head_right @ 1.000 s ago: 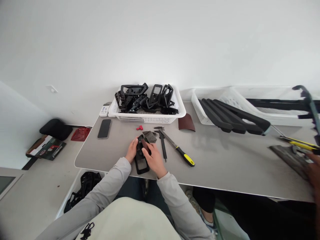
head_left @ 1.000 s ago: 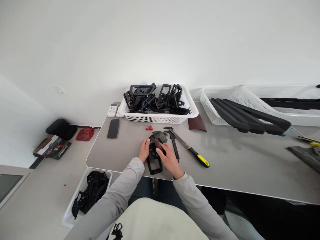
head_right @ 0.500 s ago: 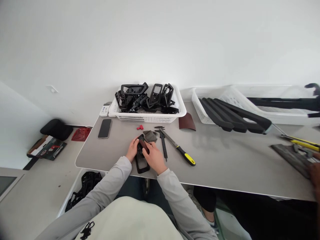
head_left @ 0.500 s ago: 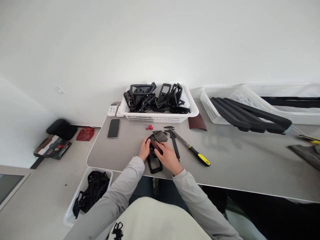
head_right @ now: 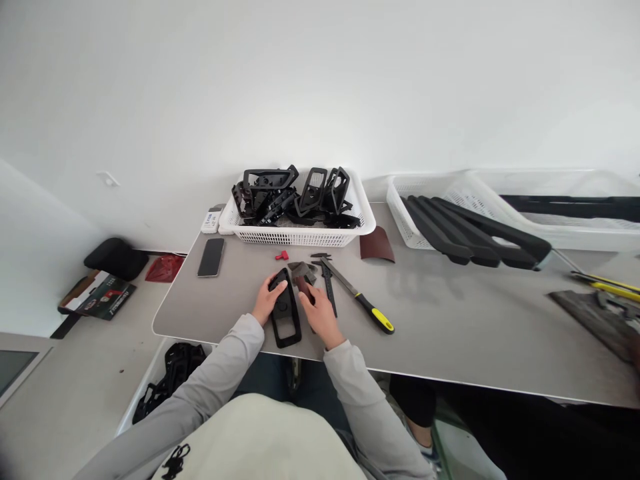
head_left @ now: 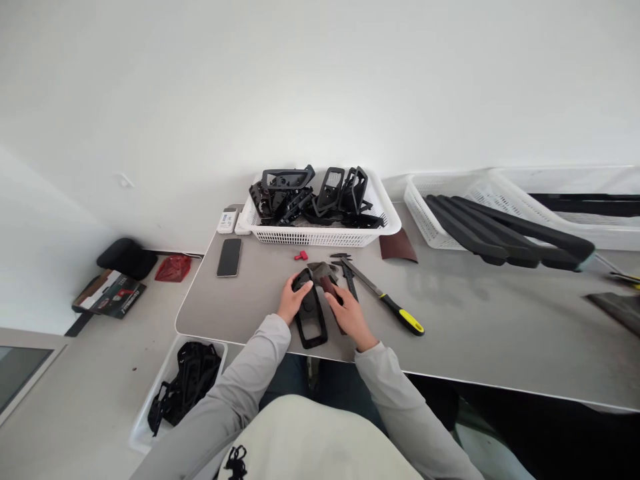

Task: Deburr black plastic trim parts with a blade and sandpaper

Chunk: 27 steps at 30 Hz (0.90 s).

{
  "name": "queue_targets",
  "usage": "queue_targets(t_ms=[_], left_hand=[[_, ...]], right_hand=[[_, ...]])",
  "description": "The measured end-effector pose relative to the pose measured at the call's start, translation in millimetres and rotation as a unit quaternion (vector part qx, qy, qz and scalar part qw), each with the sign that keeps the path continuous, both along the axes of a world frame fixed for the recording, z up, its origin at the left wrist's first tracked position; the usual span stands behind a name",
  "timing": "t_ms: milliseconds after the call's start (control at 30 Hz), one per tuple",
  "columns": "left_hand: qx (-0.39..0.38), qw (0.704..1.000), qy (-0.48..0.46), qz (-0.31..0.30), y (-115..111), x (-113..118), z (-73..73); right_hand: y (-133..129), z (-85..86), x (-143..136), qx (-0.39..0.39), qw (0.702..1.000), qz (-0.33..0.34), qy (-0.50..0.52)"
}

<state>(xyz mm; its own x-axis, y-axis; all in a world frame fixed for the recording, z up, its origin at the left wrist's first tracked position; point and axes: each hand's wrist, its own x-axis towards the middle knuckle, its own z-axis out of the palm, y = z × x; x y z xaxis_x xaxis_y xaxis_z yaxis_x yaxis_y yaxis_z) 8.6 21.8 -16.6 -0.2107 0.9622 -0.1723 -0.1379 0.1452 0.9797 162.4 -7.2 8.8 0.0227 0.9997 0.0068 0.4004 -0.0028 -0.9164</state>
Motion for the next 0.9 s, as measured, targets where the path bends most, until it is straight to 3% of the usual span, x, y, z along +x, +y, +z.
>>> queue_targets(t_ms=[233,500,700,900], left_hand=[[-0.027,0.994,-0.102,0.042,-2.9,1.5,11.4],[-0.052,0.977,-0.193,0.070,-7.4,-1.0,22.6],[-0.057,0.939,-0.338,0.012,-19.7,0.6,36.2],[-0.092,0.944,-0.306,-0.077,-35.7,2.8,42.7]], right_hand=[[-12.2,-14.4,8.3,-0.083,0.988,-0.010,0.129],[-20.6,-9.2,0.0,-0.145,0.958,0.049,0.242],[-18.5,-2.0,-2.2,-0.147,0.941,0.021,0.304],[-18.1,0.9,-3.4,-0.125,0.936,-0.029,0.328]])
